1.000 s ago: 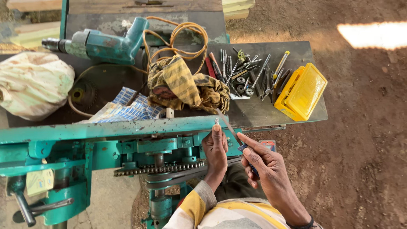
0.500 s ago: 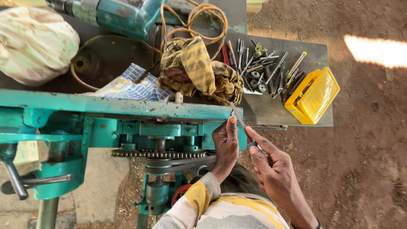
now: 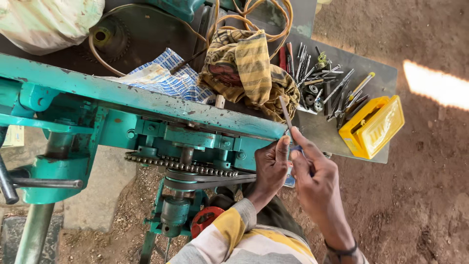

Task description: The person works on the internal components of a woodworking machine, using a screwdriver and a metal file to adjust parts and clear debris from the chain and gears.

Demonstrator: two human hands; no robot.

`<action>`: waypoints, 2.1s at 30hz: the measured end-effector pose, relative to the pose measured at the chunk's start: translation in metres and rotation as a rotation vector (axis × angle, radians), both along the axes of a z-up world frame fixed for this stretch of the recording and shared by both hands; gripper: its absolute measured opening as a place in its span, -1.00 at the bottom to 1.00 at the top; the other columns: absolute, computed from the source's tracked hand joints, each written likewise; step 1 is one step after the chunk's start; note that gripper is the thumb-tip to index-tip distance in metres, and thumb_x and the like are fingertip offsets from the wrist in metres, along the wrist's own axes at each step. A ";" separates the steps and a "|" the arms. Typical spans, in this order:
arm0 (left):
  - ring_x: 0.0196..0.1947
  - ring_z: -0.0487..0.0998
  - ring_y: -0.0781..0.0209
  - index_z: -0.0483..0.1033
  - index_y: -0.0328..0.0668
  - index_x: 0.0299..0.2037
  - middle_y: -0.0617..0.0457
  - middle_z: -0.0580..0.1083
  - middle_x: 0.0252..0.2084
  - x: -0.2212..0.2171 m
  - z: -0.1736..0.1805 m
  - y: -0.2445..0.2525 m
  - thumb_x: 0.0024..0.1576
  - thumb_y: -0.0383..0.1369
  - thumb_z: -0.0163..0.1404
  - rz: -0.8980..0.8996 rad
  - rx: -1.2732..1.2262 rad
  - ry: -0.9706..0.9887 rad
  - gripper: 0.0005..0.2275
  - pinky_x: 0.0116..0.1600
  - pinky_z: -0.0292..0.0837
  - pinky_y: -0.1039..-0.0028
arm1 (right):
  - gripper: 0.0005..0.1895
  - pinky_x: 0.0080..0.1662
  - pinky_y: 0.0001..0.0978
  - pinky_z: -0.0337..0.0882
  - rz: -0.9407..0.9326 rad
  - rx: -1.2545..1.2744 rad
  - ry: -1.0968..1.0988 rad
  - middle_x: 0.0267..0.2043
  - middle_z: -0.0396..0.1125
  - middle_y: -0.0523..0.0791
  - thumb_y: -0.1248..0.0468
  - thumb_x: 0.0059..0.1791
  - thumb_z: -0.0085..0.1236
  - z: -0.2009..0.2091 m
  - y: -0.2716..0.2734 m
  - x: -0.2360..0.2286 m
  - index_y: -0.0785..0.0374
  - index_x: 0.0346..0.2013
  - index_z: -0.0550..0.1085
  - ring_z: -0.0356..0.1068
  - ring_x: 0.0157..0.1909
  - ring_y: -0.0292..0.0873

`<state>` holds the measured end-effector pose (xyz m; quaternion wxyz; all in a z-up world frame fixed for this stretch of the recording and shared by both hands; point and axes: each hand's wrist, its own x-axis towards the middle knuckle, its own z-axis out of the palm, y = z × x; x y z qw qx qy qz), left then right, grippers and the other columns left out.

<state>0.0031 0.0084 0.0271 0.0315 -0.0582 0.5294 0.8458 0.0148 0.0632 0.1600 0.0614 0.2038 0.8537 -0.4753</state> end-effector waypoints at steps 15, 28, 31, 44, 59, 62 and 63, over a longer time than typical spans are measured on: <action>-0.57 0.29 0.56 0.43 -0.24 -0.47 0.27 0.31 -0.60 -0.003 0.006 -0.007 0.43 -0.16 -0.08 -0.016 -0.025 -0.001 -0.58 -0.52 0.25 0.54 | -0.47 -0.46 -0.54 0.19 0.089 0.187 0.008 -0.49 0.23 -0.23 0.34 0.05 0.04 0.010 -0.001 -0.002 0.13 0.35 0.41 0.08 -0.50 -0.44; -0.29 0.46 0.51 0.60 -0.39 -0.17 0.30 0.53 -0.33 -0.007 -0.021 0.000 0.39 -0.32 -0.15 0.015 -0.058 0.115 -0.71 -0.27 0.42 0.49 | -0.50 -0.47 -0.45 0.17 0.020 0.033 -0.019 -0.49 0.21 -0.18 0.28 0.03 0.10 -0.009 0.008 -0.018 0.11 0.30 0.50 0.06 -0.52 -0.36; -0.32 0.35 0.53 0.56 -0.41 -0.26 0.18 0.46 -0.42 -0.002 -0.031 0.001 0.40 -0.34 -0.06 -0.042 0.081 0.014 -0.72 -0.28 0.37 0.48 | -0.47 -0.32 -0.44 0.34 0.049 0.130 0.072 -0.33 0.46 -0.12 0.25 0.02 0.11 -0.019 0.007 -0.014 0.08 0.32 0.49 0.22 -0.41 -0.34; -0.47 0.43 0.31 0.49 -0.28 -0.45 0.16 0.39 -0.54 -0.001 -0.027 -0.010 0.48 -0.19 -0.07 -0.165 -0.171 -0.052 -0.56 -0.24 0.34 0.44 | -0.49 -0.39 -0.41 0.39 0.067 -0.341 0.280 -0.37 0.41 -0.09 0.30 0.12 -0.05 -0.059 0.047 -0.027 0.26 0.40 0.38 0.32 -0.43 -0.29; -0.42 0.25 0.48 0.40 -0.18 -0.36 0.23 0.32 -0.46 0.009 0.037 -0.036 0.40 -0.12 -0.13 0.059 -0.005 0.067 -0.65 -0.33 0.21 0.56 | -0.51 -0.46 -0.47 0.30 -0.100 -0.318 0.229 -0.41 0.36 -0.10 0.37 0.07 0.07 -0.021 0.034 0.045 0.32 0.32 0.44 0.28 -0.50 -0.32; -0.37 0.32 0.48 0.44 -0.15 -0.32 0.21 0.37 -0.43 0.008 0.039 -0.032 0.38 -0.10 -0.14 0.092 -0.036 0.100 -0.67 -0.27 0.28 0.59 | -0.47 -0.55 -0.46 0.25 -0.130 -0.463 0.226 -0.49 0.28 -0.13 0.36 0.04 0.07 -0.032 0.046 0.049 0.30 0.34 0.41 0.19 -0.60 -0.35; -0.39 0.33 0.48 0.46 -0.15 -0.33 0.21 0.39 -0.44 0.007 0.040 -0.031 0.37 -0.10 -0.14 0.079 -0.042 0.073 -0.66 -0.28 0.28 0.59 | -0.46 -0.58 -0.46 0.24 -0.134 -0.525 0.213 -0.51 0.26 -0.15 0.36 0.03 0.06 -0.034 0.049 0.050 0.29 0.34 0.40 0.17 -0.62 -0.37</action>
